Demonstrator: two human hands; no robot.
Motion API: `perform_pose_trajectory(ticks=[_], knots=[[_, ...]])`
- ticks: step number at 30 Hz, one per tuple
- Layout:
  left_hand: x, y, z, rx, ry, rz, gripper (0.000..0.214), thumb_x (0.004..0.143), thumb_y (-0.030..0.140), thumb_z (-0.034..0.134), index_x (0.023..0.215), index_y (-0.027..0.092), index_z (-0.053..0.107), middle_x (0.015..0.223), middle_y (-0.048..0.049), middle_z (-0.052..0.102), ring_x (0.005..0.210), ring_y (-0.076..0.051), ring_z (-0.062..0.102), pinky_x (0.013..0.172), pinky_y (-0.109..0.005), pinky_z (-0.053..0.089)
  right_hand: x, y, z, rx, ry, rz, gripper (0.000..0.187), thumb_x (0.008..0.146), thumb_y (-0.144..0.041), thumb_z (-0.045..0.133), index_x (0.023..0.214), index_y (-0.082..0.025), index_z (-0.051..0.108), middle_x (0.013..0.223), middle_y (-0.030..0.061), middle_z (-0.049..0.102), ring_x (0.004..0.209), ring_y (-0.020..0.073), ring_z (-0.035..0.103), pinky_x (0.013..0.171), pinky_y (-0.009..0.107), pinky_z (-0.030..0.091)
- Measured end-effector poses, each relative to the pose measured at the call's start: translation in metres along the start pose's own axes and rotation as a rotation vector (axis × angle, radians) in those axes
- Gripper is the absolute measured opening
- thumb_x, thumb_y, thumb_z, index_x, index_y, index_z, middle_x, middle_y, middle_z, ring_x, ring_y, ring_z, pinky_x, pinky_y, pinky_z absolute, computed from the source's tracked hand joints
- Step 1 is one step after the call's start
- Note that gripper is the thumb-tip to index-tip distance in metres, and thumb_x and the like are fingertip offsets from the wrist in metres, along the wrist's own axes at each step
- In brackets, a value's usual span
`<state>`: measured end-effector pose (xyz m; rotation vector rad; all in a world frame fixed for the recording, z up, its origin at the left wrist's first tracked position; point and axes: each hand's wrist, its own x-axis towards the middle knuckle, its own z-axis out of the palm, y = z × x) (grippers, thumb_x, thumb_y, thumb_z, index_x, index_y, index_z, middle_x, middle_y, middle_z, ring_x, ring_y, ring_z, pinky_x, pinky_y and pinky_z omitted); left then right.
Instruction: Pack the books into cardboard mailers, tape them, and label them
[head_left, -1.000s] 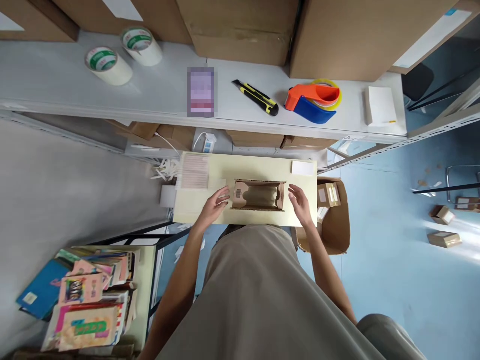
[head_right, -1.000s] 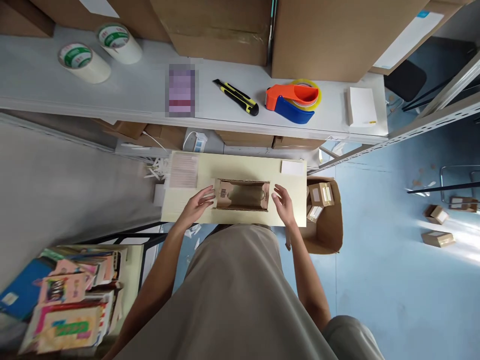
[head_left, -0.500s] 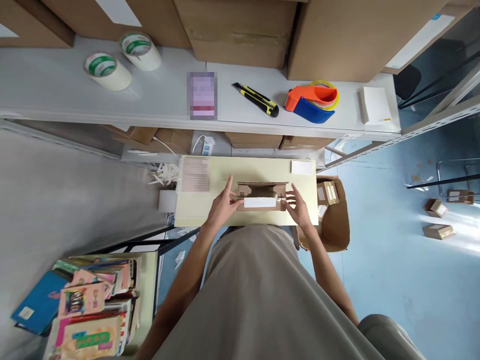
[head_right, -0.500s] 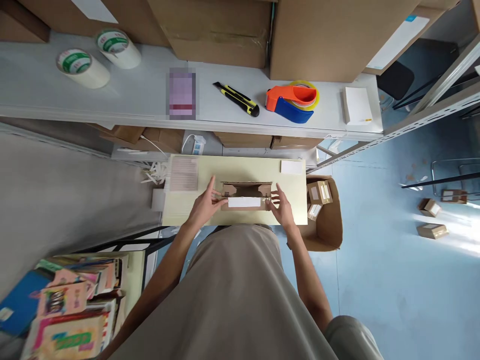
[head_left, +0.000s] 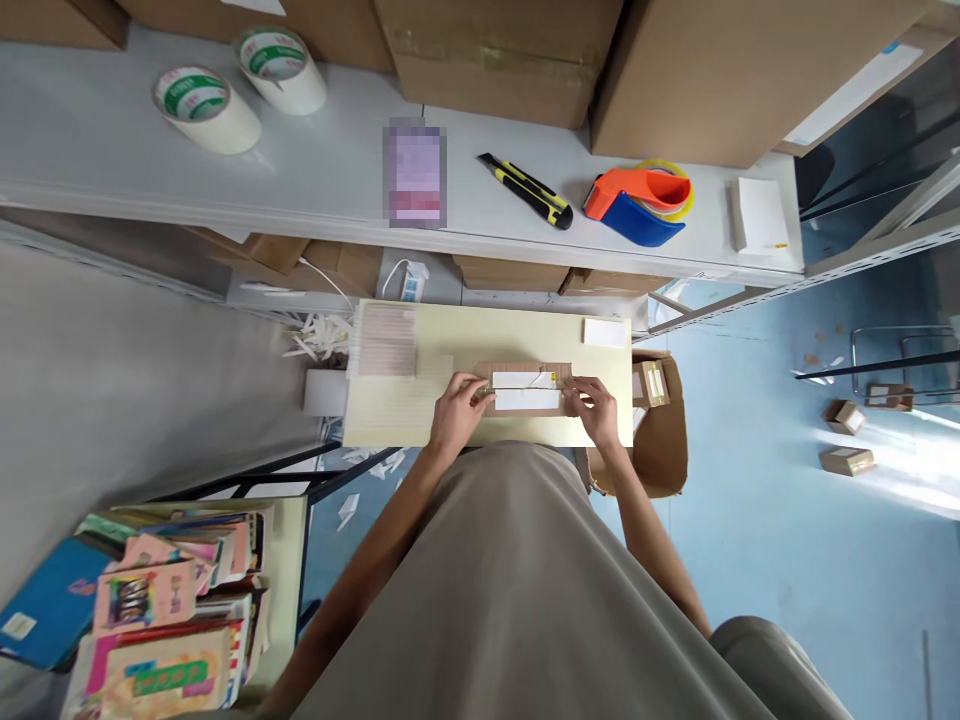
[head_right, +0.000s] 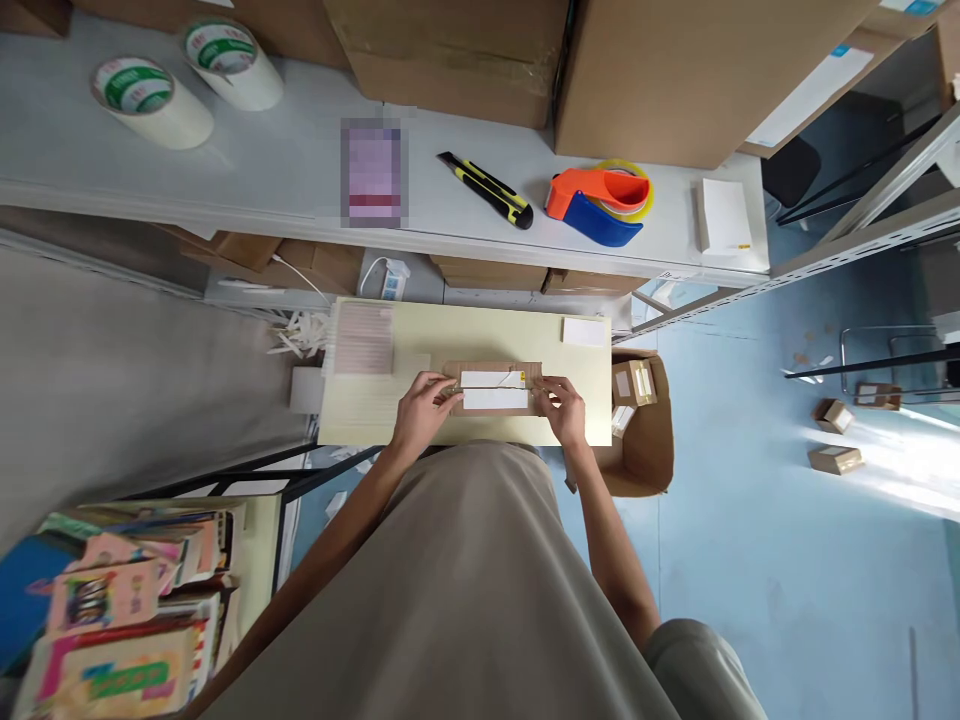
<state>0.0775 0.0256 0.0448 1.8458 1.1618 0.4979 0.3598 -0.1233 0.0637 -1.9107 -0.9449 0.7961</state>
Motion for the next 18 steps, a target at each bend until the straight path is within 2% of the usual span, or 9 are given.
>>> perform_pose_trajectory(ticks=[2,8,13,18], knots=[[-0.001,-0.001,0.004,-0.002,0.034,0.002,0.026,0.104,0.046,0.078,0.12,0.027,0.085,0.13,-0.0092,0.071,0.086,-0.021,0.076,0.095,-0.038,0.063,0.002,0.0,0.001,0.009,0.018,0.02,0.042,0.099,-0.066,0.075,0.113,-0.029,0.09,0.127,0.0111,0.077,0.11,0.0312,0.079,0.093,0.051,0.072],[0.0,-0.01,0.013,0.021,0.176,0.015,0.021,0.108,0.039,0.074,0.119,0.025,0.085,0.129,-0.0089,0.075,0.087,-0.019,0.079,0.092,-0.037,0.068,0.003,0.005,-0.002,0.015,-0.004,0.036,0.05,0.095,-0.072,0.079,0.106,-0.025,0.089,0.12,0.0106,0.078,0.093,0.0256,0.08,0.079,0.043,0.071],[0.003,-0.018,0.014,0.002,0.198,0.109,0.018,0.107,0.035,0.074,0.118,0.026,0.086,0.118,-0.0077,0.08,0.099,-0.022,0.081,0.089,-0.036,0.07,0.003,0.01,0.0,0.036,0.018,0.024,0.05,0.095,-0.073,0.078,0.106,-0.024,0.088,0.121,0.0115,0.078,0.094,0.0249,0.079,0.079,0.041,0.072],[0.009,-0.017,0.013,-0.033,0.192,0.081,0.02,0.107,0.035,0.071,0.116,0.027,0.087,0.113,-0.007,0.081,0.099,-0.022,0.081,0.092,-0.037,0.069,0.01,0.015,0.001,0.038,0.027,0.019,0.049,0.096,-0.072,0.078,0.104,-0.024,0.088,0.119,0.0117,0.079,0.095,0.0254,0.079,0.081,0.042,0.073]])
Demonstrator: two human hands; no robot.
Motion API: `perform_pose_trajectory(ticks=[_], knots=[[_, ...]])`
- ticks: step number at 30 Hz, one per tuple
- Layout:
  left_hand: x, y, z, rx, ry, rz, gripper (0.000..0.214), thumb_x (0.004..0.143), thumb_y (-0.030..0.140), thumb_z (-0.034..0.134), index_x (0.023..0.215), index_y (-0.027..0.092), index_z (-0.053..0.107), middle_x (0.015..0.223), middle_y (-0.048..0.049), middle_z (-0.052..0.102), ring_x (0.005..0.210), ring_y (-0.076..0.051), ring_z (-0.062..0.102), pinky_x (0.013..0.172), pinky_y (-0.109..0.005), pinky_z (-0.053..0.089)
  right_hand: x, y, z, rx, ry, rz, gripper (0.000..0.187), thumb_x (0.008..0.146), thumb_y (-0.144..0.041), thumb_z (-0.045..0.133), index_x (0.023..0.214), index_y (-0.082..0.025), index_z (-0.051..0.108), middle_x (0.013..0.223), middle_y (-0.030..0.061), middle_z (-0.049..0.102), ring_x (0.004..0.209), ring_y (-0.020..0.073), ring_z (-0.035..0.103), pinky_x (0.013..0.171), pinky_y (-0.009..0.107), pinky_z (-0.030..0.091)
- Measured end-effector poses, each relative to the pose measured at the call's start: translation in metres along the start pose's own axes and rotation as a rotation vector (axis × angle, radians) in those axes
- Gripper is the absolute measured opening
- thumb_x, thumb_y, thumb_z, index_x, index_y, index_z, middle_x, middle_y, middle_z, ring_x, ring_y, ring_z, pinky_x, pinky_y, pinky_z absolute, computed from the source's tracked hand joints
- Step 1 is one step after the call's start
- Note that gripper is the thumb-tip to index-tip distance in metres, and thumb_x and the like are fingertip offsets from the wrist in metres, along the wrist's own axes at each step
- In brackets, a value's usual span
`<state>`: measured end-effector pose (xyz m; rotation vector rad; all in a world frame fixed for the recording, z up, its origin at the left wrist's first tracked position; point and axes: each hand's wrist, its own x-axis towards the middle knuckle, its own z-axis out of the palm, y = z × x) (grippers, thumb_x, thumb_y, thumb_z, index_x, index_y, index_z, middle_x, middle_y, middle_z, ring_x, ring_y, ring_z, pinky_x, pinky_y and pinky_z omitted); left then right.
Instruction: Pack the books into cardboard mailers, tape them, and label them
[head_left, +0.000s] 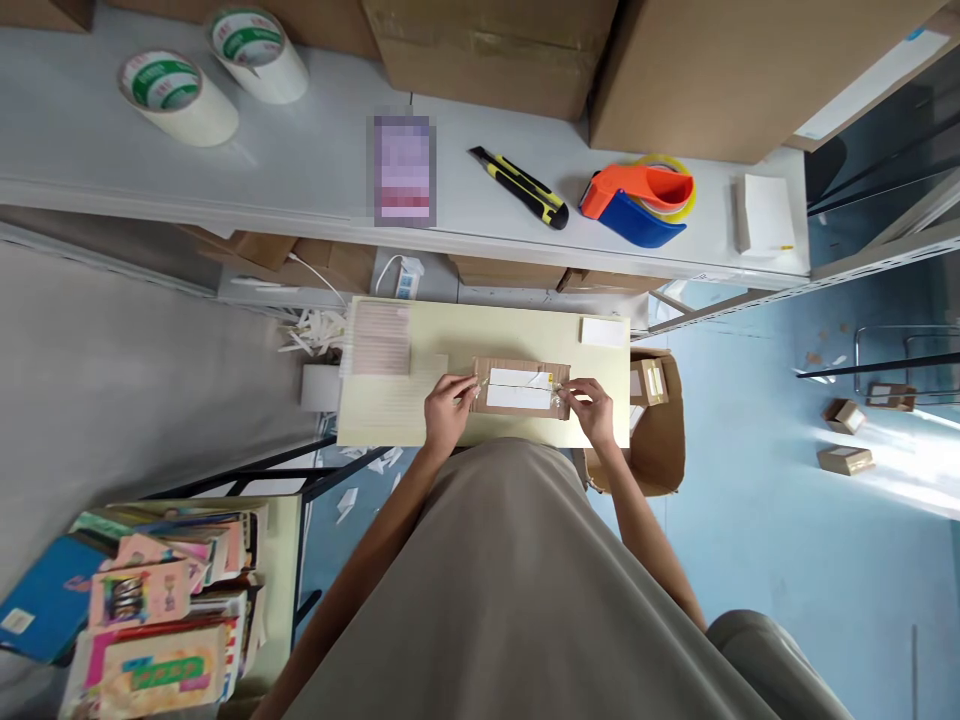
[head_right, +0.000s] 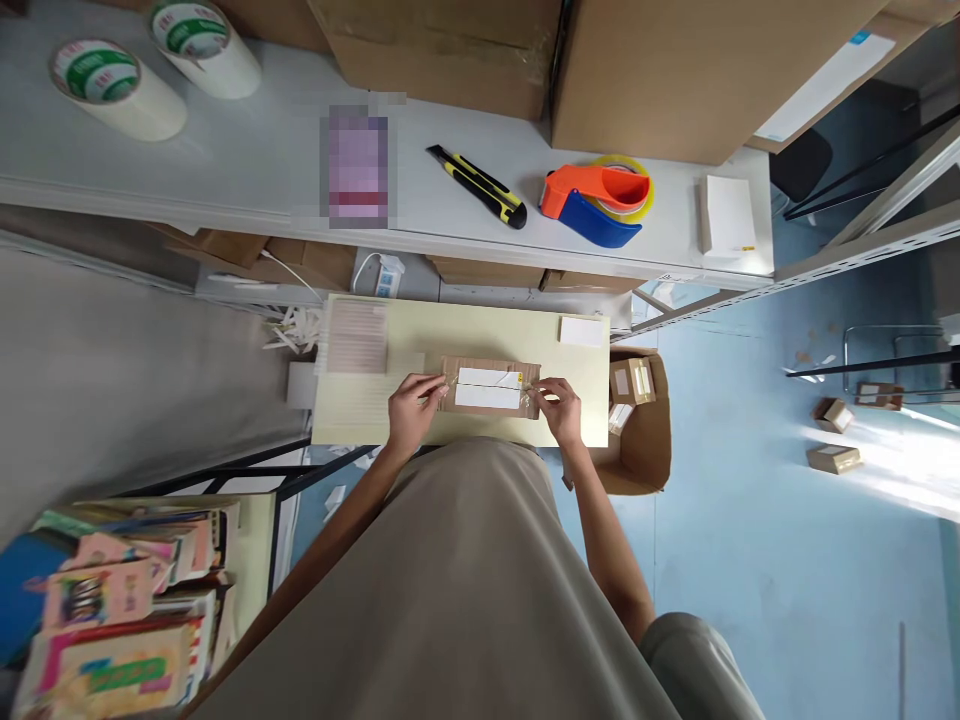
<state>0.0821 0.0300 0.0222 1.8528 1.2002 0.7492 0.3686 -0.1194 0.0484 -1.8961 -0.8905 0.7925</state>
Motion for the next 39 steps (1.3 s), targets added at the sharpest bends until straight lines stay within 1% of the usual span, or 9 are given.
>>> perform_pose_trajectory(ticks=[10,15,21,25,28,30,33,35,39], knots=[[0.012,-0.001,-0.001,-0.035,-0.003,-0.012,0.028,0.107,0.041,0.066,0.111,0.025,0.088,0.109,-0.0081,0.081,0.098,-0.022,0.08,0.088,-0.036,0.068,0.013,0.012,0.006,0.047,0.024,0.001,0.046,0.093,-0.069,0.08,0.098,-0.025,0.09,0.111,0.0113,0.08,0.103,0.0273,0.079,0.081,0.041,0.073],[0.012,-0.002,0.001,-0.016,-0.018,-0.017,0.026,0.107,0.037,0.064,0.112,0.024,0.086,0.113,-0.0092,0.079,0.103,-0.024,0.079,0.092,-0.038,0.069,0.015,0.017,0.005,0.063,-0.003,0.011,0.045,0.092,-0.069,0.081,0.099,-0.026,0.091,0.117,0.0119,0.079,0.102,0.0277,0.08,0.082,0.042,0.073],[0.015,0.0,-0.004,0.041,-0.111,-0.042,0.024,0.107,0.028,0.057,0.115,0.023,0.08,0.124,-0.0108,0.074,0.106,-0.024,0.077,0.093,-0.04,0.069,0.016,0.021,-0.001,0.1,-0.078,0.009,0.047,0.097,-0.069,0.075,0.105,-0.026,0.091,0.125,0.0144,0.078,0.118,0.032,0.077,0.081,0.041,0.072],[0.026,0.014,-0.012,0.244,-0.168,0.052,0.018,0.1,0.019,0.062,0.11,0.021,0.077,0.124,-0.0139,0.071,0.115,-0.031,0.072,0.106,-0.051,0.065,0.016,0.016,-0.004,0.014,-0.155,-0.039,0.045,0.102,-0.065,0.069,0.108,-0.025,0.088,0.123,0.0142,0.078,0.1,0.0282,0.081,0.079,0.043,0.072],[0.048,0.046,-0.01,0.398,-0.191,0.174,0.024,0.089,0.009,0.068,0.108,0.021,0.077,0.128,-0.0165,0.07,0.127,-0.038,0.064,0.114,-0.057,0.059,0.03,-0.009,-0.019,-0.157,-0.209,-0.132,0.041,0.108,-0.058,0.064,0.107,-0.024,0.086,0.116,0.0133,0.079,0.086,0.0258,0.081,0.082,0.045,0.07],[0.072,0.08,-0.003,0.393,-0.198,0.259,0.029,0.089,0.008,0.069,0.113,0.022,0.077,0.129,-0.0152,0.07,0.128,-0.037,0.064,0.115,-0.055,0.058,0.053,-0.042,-0.04,-0.252,-0.185,-0.275,0.038,0.113,-0.052,0.059,0.109,-0.025,0.085,0.114,0.0133,0.08,0.095,0.0283,0.081,0.092,0.047,0.069],[0.118,0.144,0.013,0.308,-0.141,0.41,0.033,0.094,0.011,0.068,0.125,0.022,0.074,0.13,-0.0125,0.07,0.128,-0.034,0.064,0.118,-0.051,0.055,0.105,-0.105,-0.082,-0.399,0.057,-0.509,0.037,0.115,-0.051,0.056,0.13,-0.024,0.077,0.13,0.0163,0.078,0.124,0.0354,0.074,0.112,0.055,0.061],[0.148,0.187,0.023,0.236,-0.085,0.514,0.033,0.096,0.011,0.067,0.126,0.021,0.073,0.13,-0.0121,0.071,0.129,-0.032,0.063,0.118,-0.05,0.054,0.147,-0.144,-0.106,-0.545,0.197,-0.597,0.05,0.114,-0.053,0.057,0.151,-0.021,0.063,0.147,0.0204,0.07,0.139,0.0396,0.065,0.119,0.062,0.054],[0.186,0.245,0.04,0.135,-0.014,0.636,0.03,0.094,0.01,0.069,0.121,0.019,0.073,0.126,-0.0122,0.071,0.126,-0.032,0.064,0.117,-0.05,0.053,0.216,-0.181,-0.121,-0.81,0.14,-0.604,0.059,0.112,-0.05,0.058,0.156,-0.011,0.054,0.151,0.0283,0.066,0.141,0.0441,0.061,0.12,0.065,0.048]])
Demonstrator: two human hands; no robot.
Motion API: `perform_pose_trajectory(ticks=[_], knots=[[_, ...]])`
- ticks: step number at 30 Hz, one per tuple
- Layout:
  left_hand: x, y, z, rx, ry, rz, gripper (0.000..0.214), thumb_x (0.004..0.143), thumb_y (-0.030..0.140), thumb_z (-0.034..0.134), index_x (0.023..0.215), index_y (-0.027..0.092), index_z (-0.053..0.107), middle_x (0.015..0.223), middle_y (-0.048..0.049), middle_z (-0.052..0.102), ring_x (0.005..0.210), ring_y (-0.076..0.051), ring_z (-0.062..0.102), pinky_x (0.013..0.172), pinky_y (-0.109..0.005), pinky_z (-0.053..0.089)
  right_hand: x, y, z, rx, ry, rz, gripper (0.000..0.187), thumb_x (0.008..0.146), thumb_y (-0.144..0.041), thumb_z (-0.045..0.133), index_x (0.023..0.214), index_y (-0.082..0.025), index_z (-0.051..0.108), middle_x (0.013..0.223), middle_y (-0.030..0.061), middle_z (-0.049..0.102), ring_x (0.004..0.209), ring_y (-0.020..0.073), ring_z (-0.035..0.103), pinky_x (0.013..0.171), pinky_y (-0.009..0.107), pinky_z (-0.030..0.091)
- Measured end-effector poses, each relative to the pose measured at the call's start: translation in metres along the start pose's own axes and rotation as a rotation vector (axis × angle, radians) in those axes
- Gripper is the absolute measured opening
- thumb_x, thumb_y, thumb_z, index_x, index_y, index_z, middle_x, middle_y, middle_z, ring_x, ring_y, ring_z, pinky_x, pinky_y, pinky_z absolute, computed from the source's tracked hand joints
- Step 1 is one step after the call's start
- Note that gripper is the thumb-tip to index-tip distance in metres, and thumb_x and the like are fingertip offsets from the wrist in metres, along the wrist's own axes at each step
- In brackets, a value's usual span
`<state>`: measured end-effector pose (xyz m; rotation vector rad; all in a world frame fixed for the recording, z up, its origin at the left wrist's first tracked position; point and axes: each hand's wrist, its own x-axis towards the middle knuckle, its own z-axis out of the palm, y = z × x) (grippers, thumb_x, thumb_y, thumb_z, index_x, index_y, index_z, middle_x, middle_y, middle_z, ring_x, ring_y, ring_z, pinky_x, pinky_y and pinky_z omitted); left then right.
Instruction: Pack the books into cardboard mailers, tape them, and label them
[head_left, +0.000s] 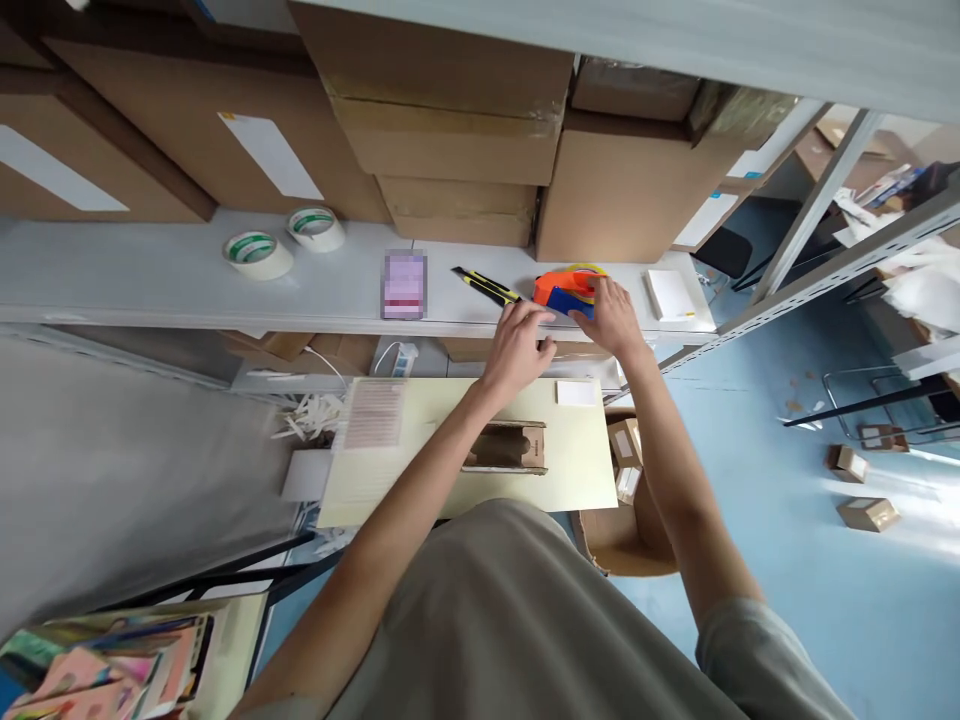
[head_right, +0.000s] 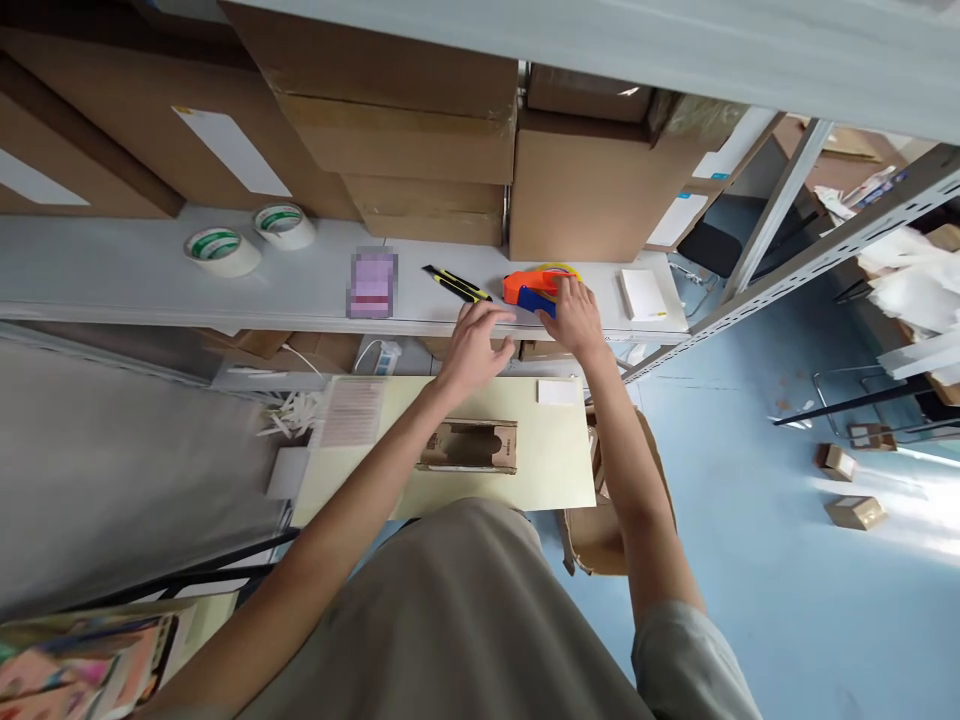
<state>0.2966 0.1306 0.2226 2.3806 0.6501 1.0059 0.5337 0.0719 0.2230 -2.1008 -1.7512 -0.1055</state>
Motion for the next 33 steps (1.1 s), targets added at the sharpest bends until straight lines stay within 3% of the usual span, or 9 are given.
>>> perform_pose_trajectory(ticks=[4,8,10,13,17,20,25,30,33], knots=[[0.011,0.009,0.004,-0.044,0.028,0.008,0.029,0.091,0.007,0.07,0.117,0.02,0.074,0.125,-0.0109,0.073,0.122,-0.031,0.067,0.114,-0.049,0.055,0.029,0.007,0.018,-0.058,-0.115,-0.028,0.058,0.11,-0.04,0.063,0.154,-0.006,0.051,0.143,0.0325,0.071,0.132,0.0439,0.066,0.118,0.063,0.048],[-0.017,0.003,0.0,-0.138,0.023,-0.081,0.026,0.092,0.006,0.067,0.113,0.02,0.074,0.118,-0.0099,0.075,0.116,-0.028,0.07,0.111,-0.046,0.058,0.028,0.003,0.017,-0.051,-0.079,-0.026,0.059,0.11,-0.041,0.065,0.155,-0.006,0.05,0.141,0.0321,0.072,0.121,0.0405,0.07,0.116,0.059,0.052],[-0.043,0.001,-0.004,-0.236,0.022,-0.164,0.022,0.096,0.01,0.066,0.114,0.02,0.073,0.117,-0.0092,0.077,0.11,-0.025,0.073,0.106,-0.042,0.061,0.01,-0.007,0.014,-0.006,-0.049,0.013,0.058,0.113,-0.045,0.06,0.156,-0.009,0.048,0.142,0.0313,0.071,0.118,0.0401,0.071,0.109,0.059,0.056],[-0.09,0.002,-0.011,-0.42,0.037,-0.305,0.013,0.103,0.022,0.068,0.116,0.021,0.071,0.117,-0.0084,0.079,0.1,-0.02,0.077,0.098,-0.036,0.064,-0.042,-0.042,0.015,0.137,-0.024,0.128,0.056,0.116,-0.054,0.05,0.157,-0.016,0.046,0.139,0.0271,0.07,0.115,0.041,0.072,0.096,0.058,0.061],[-0.152,0.014,-0.022,-0.622,0.073,-0.469,0.02,0.106,0.037,0.071,0.118,0.022,0.069,0.118,-0.0086,0.079,0.101,-0.019,0.079,0.096,-0.033,0.066,-0.128,-0.112,0.032,0.581,-0.083,0.306,0.055,0.107,-0.068,0.063,0.138,-0.024,0.054,0.113,0.0142,0.073,0.099,0.0343,0.072,0.086,0.048,0.063],[-0.186,0.02,-0.035,-0.668,0.105,-0.568,0.024,0.105,0.044,0.074,0.117,0.023,0.069,0.115,-0.0079,0.078,0.101,-0.02,0.08,0.094,-0.033,0.067,-0.17,-0.16,0.047,0.91,-0.153,0.4,0.053,0.101,-0.072,0.07,0.123,-0.027,0.055,0.103,0.0073,0.071,0.091,0.0276,0.069,0.085,0.042,0.063],[-0.223,0.019,-0.059,-0.585,0.099,-0.668,0.027,0.104,0.049,0.075,0.114,0.024,0.072,0.112,-0.0071,0.08,0.099,-0.022,0.079,0.092,-0.035,0.067,-0.189,-0.203,0.061,1.036,-0.281,0.454,0.055,0.098,-0.076,0.071,0.121,-0.028,0.056,0.106,0.007,0.072,0.095,0.0266,0.07,0.09,0.042,0.064],[-0.241,0.015,-0.079,-0.58,0.036,-0.686,0.025,0.103,0.05,0.074,0.104,0.025,0.075,0.105,-0.0065,0.081,0.093,-0.022,0.076,0.091,-0.036,0.065,-0.191,-0.216,0.067,1.004,-0.418,0.446,0.057,0.1,-0.08,0.065,0.121,-0.027,0.06,0.109,0.0085,0.073,0.098,0.028,0.071,0.089,0.042,0.064],[-0.24,-0.002,-0.095,-0.637,0.046,-0.756,0.034,0.097,0.056,0.08,0.107,0.024,0.079,0.106,-0.0078,0.082,0.095,-0.024,0.076,0.089,-0.037,0.063,-0.194,-0.219,0.065,0.981,-0.458,0.442,0.058,0.098,-0.08,0.07,0.118,-0.026,0.06,0.103,0.0069,0.073,0.091,0.0258,0.07,0.083,0.041,0.064]])
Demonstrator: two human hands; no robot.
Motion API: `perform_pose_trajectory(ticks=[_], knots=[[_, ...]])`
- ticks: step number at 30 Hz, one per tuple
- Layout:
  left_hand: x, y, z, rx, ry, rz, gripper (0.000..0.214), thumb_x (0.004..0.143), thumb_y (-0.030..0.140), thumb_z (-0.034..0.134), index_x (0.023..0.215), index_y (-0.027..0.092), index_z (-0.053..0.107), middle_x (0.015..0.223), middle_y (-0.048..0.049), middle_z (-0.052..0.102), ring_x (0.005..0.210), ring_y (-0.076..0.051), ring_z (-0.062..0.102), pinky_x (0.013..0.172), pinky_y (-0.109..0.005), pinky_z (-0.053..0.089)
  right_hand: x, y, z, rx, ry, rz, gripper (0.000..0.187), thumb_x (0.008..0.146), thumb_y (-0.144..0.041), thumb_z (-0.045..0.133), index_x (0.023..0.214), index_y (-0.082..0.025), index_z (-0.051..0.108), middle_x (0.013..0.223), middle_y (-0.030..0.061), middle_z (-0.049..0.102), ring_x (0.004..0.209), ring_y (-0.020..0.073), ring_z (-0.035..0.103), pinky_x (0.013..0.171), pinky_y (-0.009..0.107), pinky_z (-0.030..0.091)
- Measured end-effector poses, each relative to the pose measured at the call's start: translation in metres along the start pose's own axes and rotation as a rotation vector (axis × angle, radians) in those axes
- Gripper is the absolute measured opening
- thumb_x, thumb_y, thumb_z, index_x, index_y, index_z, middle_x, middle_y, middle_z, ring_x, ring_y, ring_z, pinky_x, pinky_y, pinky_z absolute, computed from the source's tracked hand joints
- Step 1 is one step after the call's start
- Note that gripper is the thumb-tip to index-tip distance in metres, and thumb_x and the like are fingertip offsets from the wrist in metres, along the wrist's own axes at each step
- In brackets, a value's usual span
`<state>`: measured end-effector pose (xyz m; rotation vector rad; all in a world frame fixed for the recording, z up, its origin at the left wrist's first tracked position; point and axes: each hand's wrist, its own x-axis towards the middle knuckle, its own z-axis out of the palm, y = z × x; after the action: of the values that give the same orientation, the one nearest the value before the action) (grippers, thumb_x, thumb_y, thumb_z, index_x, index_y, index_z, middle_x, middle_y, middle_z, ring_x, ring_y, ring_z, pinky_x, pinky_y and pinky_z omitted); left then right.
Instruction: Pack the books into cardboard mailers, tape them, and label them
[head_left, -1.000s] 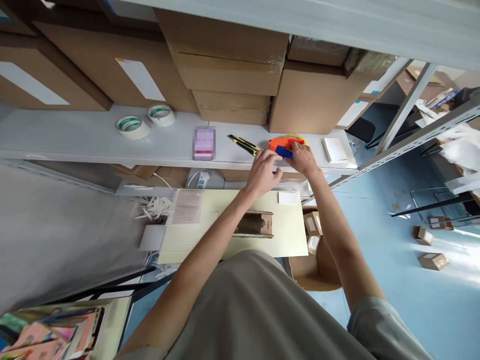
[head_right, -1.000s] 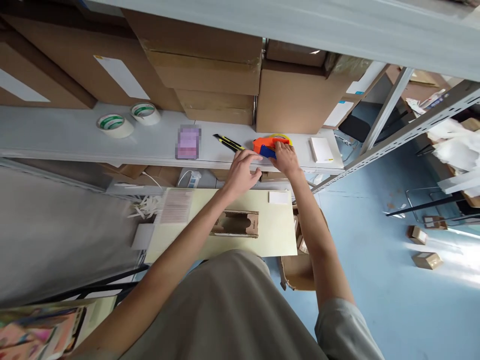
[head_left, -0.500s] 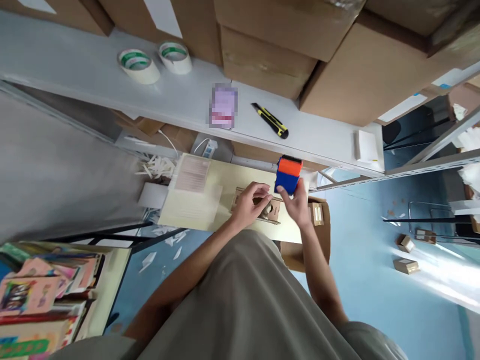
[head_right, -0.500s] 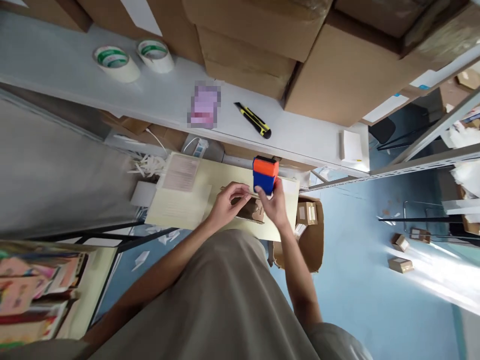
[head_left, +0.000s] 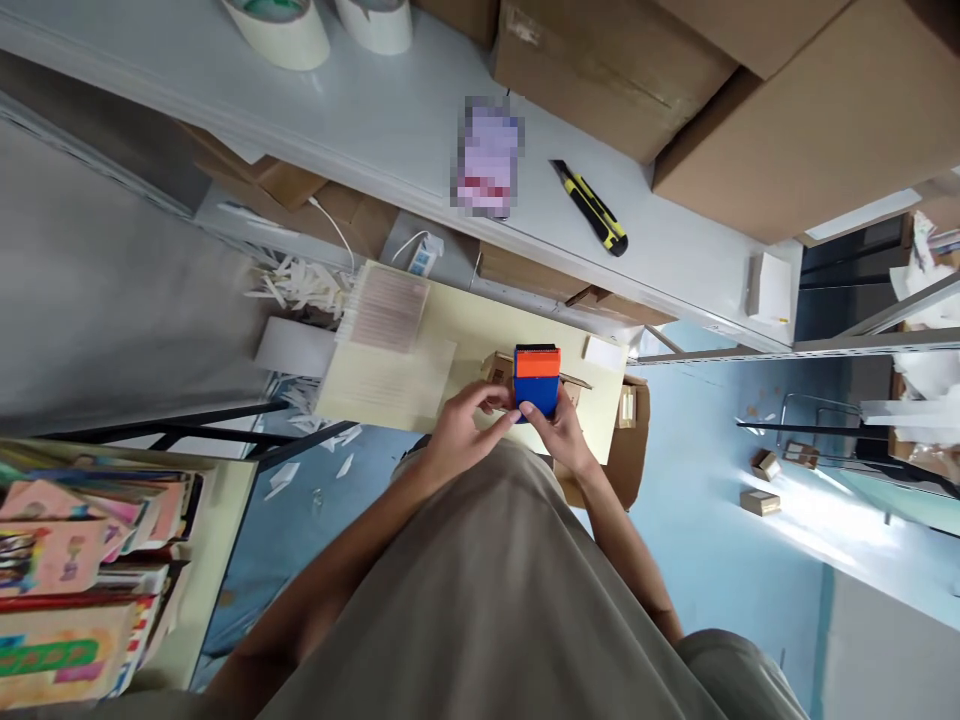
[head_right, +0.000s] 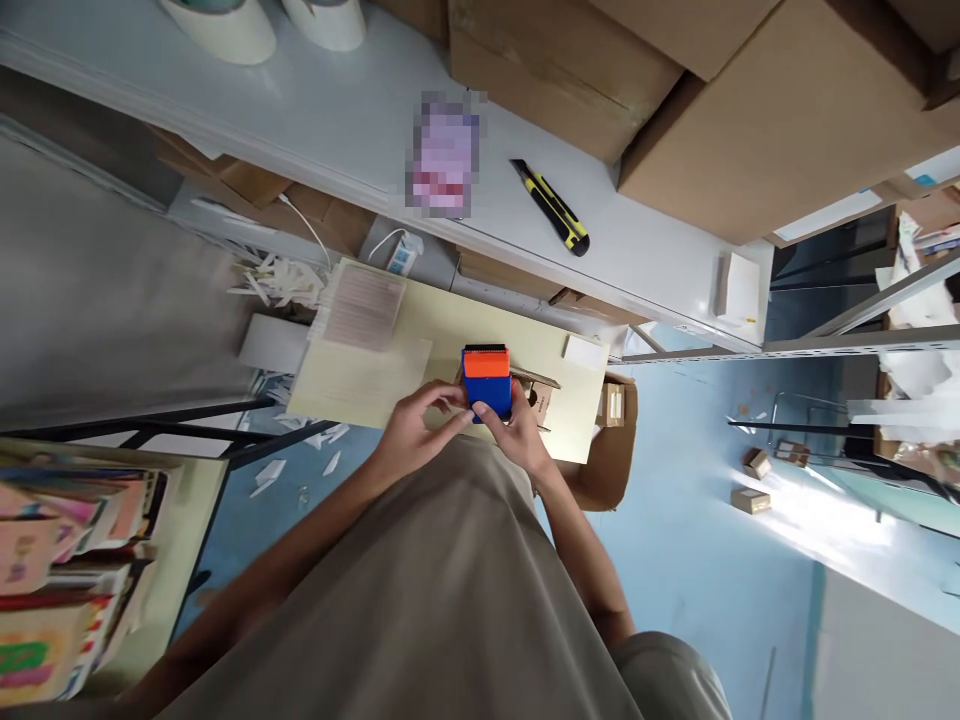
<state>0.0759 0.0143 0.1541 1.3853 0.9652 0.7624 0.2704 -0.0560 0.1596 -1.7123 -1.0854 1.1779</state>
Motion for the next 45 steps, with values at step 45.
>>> perform_pose_trajectory(ticks=[45], knots=[[0.028,-0.132,-0.011,-0.606,0.219,-0.647,0.046,0.07,0.061,0.099,0.079,0.021,0.078,0.069,0.0001,0.063,0.067,-0.014,0.051,0.06,-0.029,0.038,0.041,-0.211,-0.007,-1.153,-0.593,0.599,0.069,0.101,-0.088,0.054,0.089,-0.022,0.071,0.073,0.0053,0.074,0.065,0.0209,0.069,0.065,0.032,0.042]])
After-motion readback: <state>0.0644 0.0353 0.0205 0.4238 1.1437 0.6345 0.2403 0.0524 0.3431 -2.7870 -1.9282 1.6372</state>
